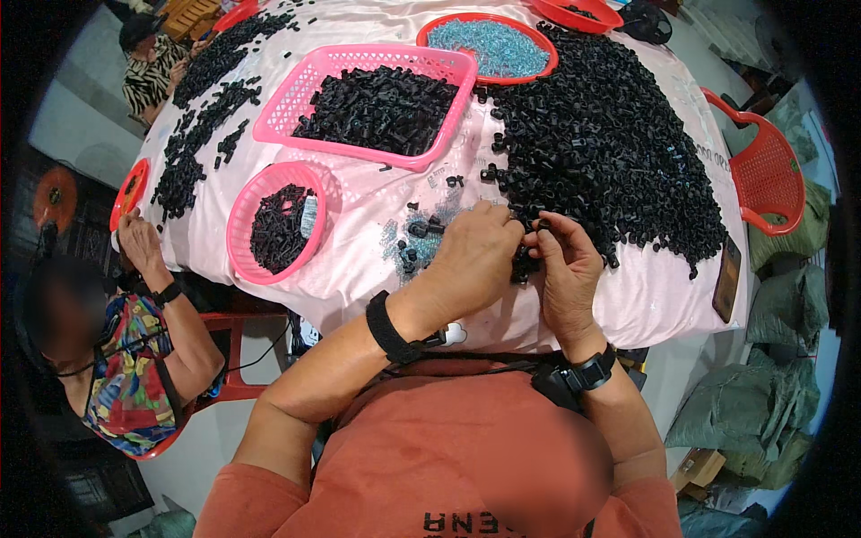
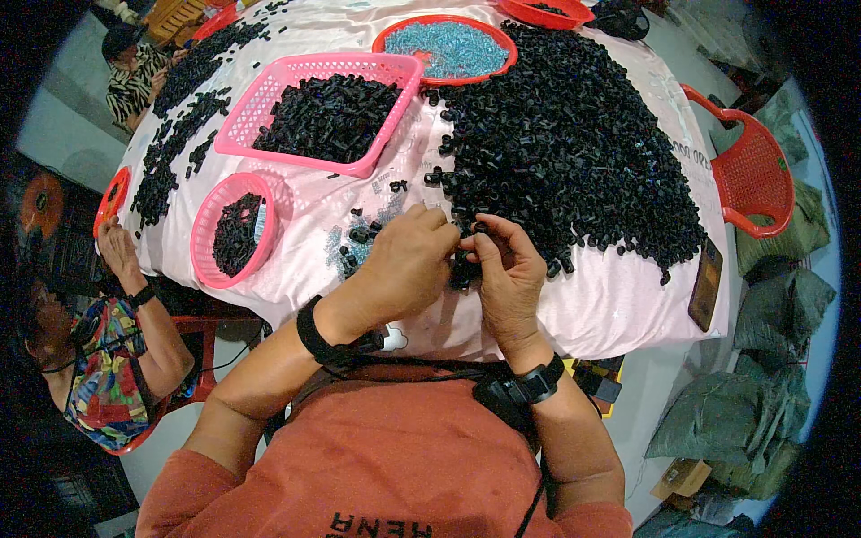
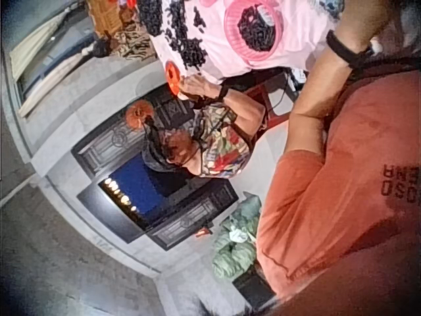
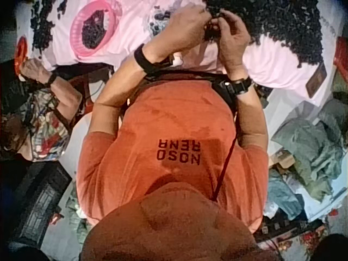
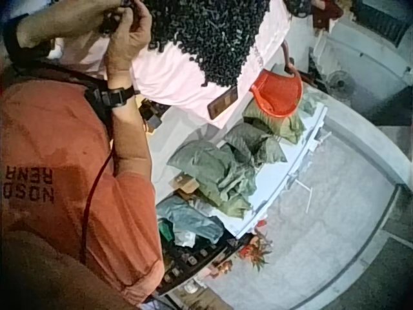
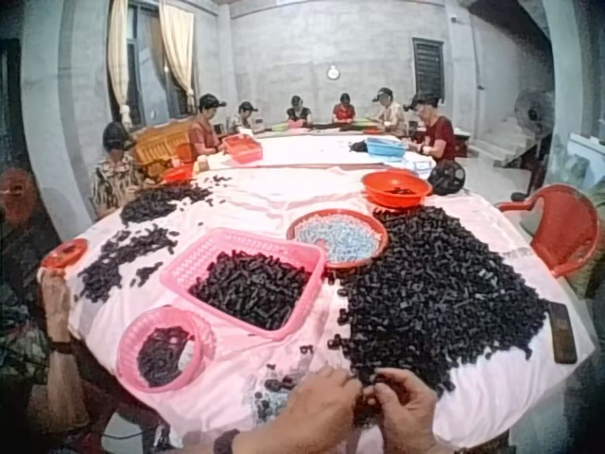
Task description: Sorting small black rubber or plastic components into piles and containers.
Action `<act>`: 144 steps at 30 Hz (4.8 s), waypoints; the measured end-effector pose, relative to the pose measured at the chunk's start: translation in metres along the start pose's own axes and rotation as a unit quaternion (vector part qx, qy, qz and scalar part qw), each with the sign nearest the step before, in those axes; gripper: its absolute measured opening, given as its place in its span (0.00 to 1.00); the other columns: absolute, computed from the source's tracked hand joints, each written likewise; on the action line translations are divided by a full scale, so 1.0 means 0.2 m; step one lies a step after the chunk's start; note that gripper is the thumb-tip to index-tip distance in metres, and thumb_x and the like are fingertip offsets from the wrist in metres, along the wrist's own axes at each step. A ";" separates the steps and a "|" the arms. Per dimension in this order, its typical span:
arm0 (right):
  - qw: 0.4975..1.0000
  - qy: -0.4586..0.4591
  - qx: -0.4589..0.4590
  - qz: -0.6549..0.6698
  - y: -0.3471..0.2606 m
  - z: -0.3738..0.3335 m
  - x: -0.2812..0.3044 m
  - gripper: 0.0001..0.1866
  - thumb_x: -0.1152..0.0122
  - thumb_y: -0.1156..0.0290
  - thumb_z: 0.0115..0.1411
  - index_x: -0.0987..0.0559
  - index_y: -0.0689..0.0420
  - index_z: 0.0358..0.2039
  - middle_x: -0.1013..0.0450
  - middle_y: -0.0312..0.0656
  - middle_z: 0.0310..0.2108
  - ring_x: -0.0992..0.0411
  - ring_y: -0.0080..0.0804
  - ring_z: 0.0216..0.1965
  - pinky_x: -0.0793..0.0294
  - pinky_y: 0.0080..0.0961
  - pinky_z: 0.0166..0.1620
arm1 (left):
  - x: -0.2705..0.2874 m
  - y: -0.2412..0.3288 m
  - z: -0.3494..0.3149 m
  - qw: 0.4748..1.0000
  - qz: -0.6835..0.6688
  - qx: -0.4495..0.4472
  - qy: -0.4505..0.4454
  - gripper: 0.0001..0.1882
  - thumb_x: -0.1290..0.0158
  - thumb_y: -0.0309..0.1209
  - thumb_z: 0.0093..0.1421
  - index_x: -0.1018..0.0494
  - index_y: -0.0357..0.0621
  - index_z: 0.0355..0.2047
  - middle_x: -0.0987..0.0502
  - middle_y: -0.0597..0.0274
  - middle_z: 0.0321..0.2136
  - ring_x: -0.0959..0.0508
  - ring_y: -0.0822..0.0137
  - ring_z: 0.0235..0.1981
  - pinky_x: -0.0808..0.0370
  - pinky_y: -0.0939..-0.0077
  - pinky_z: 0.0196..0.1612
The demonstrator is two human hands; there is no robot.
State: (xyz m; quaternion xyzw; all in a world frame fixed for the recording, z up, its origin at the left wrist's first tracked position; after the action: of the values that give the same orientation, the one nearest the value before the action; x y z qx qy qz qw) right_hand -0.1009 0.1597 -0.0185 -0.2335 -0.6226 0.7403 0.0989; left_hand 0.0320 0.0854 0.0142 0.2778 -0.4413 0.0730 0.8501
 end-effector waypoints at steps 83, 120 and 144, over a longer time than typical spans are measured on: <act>1.000 -0.023 -0.014 0.002 -0.01 -0.01 -0.01 0.09 0.44 0.75 0.66 0.23 0.64 0.44 0.23 0.35 0.35 0.27 0.17 0.32 0.25 0.16 0.37 | 0.08 0.05 0.13 0.993 -0.093 -0.019 0.066 0.02 0.46 0.22 0.54 0.28 0.38 0.29 0.28 0.51 0.26 0.25 0.48 0.30 0.28 0.57 0.33; 0.999 -0.022 -0.040 0.010 0.00 -0.01 0.02 0.09 0.44 0.72 0.67 0.19 0.64 0.40 0.22 0.33 0.29 0.26 0.16 0.28 0.25 0.14 0.33 | 0.03 0.07 0.05 0.994 -0.108 -0.001 -0.005 0.21 0.47 0.21 0.54 0.33 0.30 0.49 0.25 0.42 0.36 0.23 0.43 0.38 0.25 0.57 0.40; 1.000 -0.015 0.005 -0.008 -0.03 -0.02 0.02 0.08 0.43 0.72 0.67 0.19 0.63 0.36 0.24 0.30 0.28 0.29 0.12 0.28 0.29 0.12 0.32 | -0.02 0.07 0.06 0.996 -0.079 -0.021 -0.038 0.20 0.46 0.21 0.50 0.33 0.32 0.45 0.26 0.47 0.31 0.23 0.46 0.35 0.25 0.57 0.36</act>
State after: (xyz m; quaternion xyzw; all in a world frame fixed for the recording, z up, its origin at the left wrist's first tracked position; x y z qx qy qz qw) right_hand -0.1033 0.1667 -0.0151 -0.2167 -0.6220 0.7462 0.0967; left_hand 0.0164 0.0915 0.0228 0.2964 -0.4517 -0.0142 0.8414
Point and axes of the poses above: each hand's wrist, its own z-axis towards the middle knuckle, its own x-axis out of the back of the hand, y = z × x, the point moved 1 cm from there along z, towards the middle knuckle
